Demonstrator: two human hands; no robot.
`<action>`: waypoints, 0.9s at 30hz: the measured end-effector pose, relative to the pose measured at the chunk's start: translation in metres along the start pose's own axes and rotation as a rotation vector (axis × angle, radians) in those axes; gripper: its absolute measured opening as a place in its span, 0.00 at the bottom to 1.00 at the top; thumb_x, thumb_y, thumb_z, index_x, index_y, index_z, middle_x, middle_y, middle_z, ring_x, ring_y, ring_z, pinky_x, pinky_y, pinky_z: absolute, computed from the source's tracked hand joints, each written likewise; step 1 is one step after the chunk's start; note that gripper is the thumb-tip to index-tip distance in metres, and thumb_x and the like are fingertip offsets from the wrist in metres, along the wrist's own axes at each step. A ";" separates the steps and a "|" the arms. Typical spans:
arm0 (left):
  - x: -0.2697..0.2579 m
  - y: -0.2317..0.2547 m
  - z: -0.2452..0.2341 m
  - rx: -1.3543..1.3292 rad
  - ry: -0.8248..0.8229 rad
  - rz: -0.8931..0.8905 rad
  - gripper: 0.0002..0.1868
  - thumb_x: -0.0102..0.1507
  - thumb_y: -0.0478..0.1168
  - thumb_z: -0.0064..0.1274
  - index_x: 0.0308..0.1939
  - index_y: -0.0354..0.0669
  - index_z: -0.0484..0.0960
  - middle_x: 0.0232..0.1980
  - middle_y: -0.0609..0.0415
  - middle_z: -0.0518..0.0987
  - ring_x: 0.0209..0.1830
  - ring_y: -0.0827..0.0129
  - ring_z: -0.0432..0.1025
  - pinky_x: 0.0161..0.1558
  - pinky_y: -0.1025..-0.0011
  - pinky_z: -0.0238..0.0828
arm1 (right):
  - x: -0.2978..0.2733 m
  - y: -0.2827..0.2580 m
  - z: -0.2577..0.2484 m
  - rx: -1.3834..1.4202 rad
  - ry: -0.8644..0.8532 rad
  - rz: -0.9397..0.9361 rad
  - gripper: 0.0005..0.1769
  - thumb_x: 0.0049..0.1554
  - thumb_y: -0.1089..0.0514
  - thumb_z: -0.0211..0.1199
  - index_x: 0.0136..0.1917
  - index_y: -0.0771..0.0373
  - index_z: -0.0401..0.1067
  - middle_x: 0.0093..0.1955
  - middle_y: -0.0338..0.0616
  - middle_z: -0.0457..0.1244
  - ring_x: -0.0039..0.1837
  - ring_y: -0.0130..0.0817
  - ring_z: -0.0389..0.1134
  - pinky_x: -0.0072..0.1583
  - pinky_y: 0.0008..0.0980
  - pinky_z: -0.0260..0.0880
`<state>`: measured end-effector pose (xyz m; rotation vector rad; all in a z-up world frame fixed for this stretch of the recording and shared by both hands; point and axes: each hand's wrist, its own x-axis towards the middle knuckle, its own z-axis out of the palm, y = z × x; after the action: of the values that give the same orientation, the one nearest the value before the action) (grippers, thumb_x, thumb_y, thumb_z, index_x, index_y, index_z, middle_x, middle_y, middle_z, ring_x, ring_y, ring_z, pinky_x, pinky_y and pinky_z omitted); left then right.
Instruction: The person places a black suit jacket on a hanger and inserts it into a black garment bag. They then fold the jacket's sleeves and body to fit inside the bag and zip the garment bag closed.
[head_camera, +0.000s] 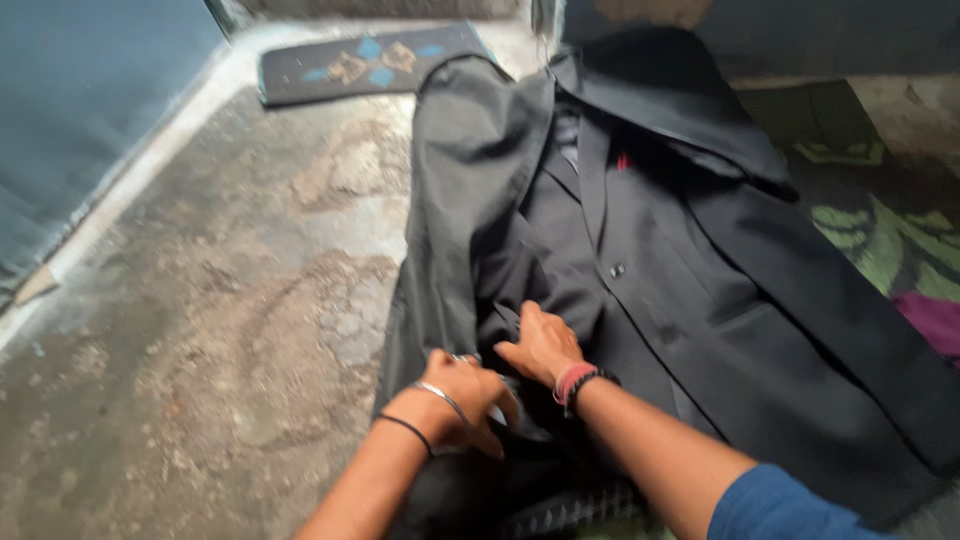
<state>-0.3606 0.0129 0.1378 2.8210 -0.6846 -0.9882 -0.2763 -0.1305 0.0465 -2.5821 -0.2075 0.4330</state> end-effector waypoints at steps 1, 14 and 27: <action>-0.004 0.001 0.000 0.000 0.012 -0.003 0.21 0.52 0.55 0.70 0.48 0.69 0.87 0.47 0.63 0.84 0.61 0.63 0.70 0.64 0.53 0.54 | -0.005 0.004 0.001 0.001 0.000 -0.097 0.35 0.47 0.44 0.74 0.56 0.67 0.63 0.55 0.61 0.66 0.60 0.59 0.68 0.59 0.52 0.70; 0.013 0.020 0.014 0.028 0.083 0.162 0.20 0.54 0.41 0.64 0.44 0.80 0.89 0.45 0.62 0.82 0.58 0.60 0.70 0.68 0.38 0.45 | -0.016 0.000 -0.020 0.147 0.239 -0.009 0.23 0.49 0.54 0.65 0.58 0.59 0.70 0.51 0.62 0.70 0.57 0.64 0.70 0.58 0.55 0.70; 0.005 0.003 -0.015 0.245 0.118 -0.010 0.16 0.47 0.52 0.73 0.37 0.65 0.90 0.45 0.63 0.83 0.55 0.61 0.72 0.61 0.53 0.56 | -0.041 0.009 -0.007 0.057 -0.227 -0.308 0.24 0.46 0.51 0.69 0.55 0.59 0.73 0.50 0.55 0.71 0.56 0.55 0.72 0.54 0.48 0.71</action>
<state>-0.3492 0.0074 0.1471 3.0639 -0.8306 -0.7789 -0.3112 -0.1511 0.0586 -2.3876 -0.6523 0.6038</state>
